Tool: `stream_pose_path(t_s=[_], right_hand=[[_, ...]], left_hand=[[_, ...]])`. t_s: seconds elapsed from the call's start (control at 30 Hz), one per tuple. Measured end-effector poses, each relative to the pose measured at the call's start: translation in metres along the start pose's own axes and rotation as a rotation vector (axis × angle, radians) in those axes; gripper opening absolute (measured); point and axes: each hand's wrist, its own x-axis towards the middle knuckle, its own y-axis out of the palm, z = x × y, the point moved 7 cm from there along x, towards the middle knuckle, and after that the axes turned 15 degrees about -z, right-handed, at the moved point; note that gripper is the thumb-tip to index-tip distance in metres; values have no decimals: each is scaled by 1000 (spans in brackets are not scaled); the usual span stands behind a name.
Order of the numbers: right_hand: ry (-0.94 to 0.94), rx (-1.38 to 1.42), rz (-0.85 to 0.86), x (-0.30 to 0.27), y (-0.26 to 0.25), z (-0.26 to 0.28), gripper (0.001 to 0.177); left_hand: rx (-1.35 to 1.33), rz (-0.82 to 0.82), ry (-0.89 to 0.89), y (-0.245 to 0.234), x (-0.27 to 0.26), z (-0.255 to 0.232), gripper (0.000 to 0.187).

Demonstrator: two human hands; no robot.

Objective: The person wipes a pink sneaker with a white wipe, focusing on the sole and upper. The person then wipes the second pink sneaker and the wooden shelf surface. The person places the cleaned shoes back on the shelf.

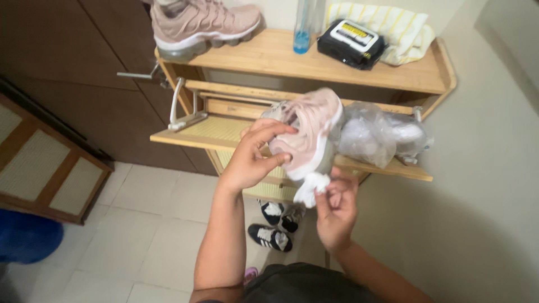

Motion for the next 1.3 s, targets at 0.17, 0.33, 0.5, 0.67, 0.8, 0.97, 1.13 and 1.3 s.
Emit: stream_pose_path(t_s=[0.17,0.33,0.5,0.67,0.8,0.97,1.13,1.3], right_hand=[[-83,82,108,-8,12,1,22],[-140,15,135,-13,28,-6,23],[-161,-129,112,-5,30,-20,21],[-41,-200,54,22,36,-48,17],[-72,-310,85,30,35,-33,14],[-225,-596,24,43,37,3,9],[-790,-674,262,39,81,38,19],[-940,-778,358,48,90,31,19]], left_hand=[[-197,301,62,13,30,0,47],[-291,515,71,13,59,5,44],[-301,590,102,16,76,23,39],[-60,386,189,55,62,54,40],[-111,167,188,53,51,67,45],[-89,-45,65,46,37,77,38],[179,-290,117,40,2,63,36],[154,-215,64,47,-17,63,56]])
